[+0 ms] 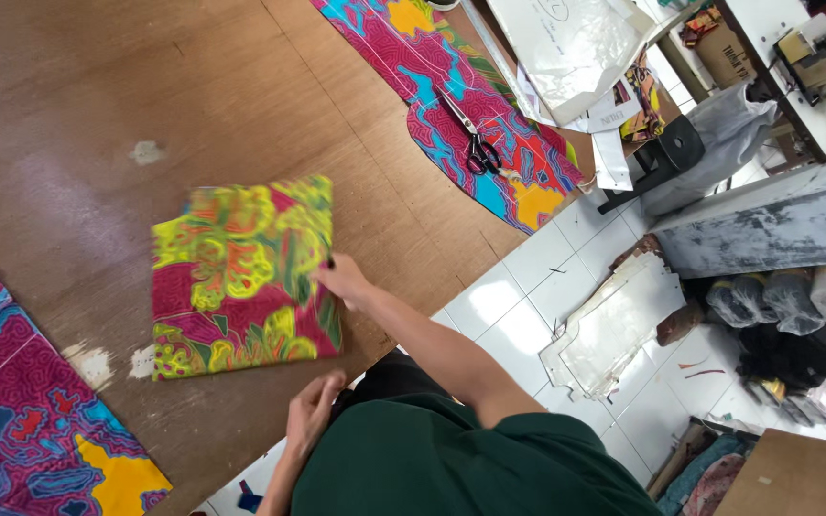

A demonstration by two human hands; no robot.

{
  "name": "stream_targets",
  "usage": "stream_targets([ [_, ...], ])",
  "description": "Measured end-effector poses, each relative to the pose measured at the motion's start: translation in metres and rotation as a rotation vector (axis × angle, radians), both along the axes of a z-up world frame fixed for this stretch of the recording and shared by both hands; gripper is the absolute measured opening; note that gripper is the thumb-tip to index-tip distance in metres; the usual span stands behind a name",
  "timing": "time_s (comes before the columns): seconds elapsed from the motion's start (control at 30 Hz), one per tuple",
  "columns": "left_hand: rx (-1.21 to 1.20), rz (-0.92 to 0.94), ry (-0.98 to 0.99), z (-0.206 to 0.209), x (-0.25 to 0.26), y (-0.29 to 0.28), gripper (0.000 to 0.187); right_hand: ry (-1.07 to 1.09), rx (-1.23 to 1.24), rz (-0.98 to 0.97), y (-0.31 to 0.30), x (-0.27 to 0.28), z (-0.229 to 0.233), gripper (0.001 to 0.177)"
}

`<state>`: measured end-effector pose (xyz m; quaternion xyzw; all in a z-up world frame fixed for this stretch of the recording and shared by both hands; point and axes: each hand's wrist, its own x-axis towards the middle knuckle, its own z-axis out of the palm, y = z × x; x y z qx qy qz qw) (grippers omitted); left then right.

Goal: The person cuts a large piece of colorful patterned fabric into smaller pieces using shears. The person repeatedly positions the fabric, cuts along marked lines, and sets the cut pieces aside on the table.

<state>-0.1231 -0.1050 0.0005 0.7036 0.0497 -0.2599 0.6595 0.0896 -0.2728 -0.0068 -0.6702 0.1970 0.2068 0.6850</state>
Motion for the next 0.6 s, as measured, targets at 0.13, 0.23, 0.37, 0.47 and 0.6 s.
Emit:
stream_targets([
  [0.13,-0.926,0.686,0.644,-0.002,-0.013,0.008,0.067,0.148,0.347,0.000,-0.009,-0.088,0.011,0.034],
  [0.23,-0.767,0.870,0.639,-0.004,-0.011,0.007,0.049,0.281,0.382,-0.022,-0.028,-0.104,0.017,0.035],
  [0.37,-0.490,0.946,0.515,-0.010,-0.015,0.004,0.032,0.076,0.347,-0.073,-0.046,-0.067,0.002,0.034],
  [0.47,-0.564,1.025,0.325,-0.013,-0.006,-0.003,0.031,0.016,0.210,-0.176,-0.072,-0.002,-0.011,0.032],
  [0.6,-0.520,1.010,0.283,0.022,0.005,-0.001,0.031,0.029,0.137,-0.083,-0.101,0.079,-0.007,0.027],
])
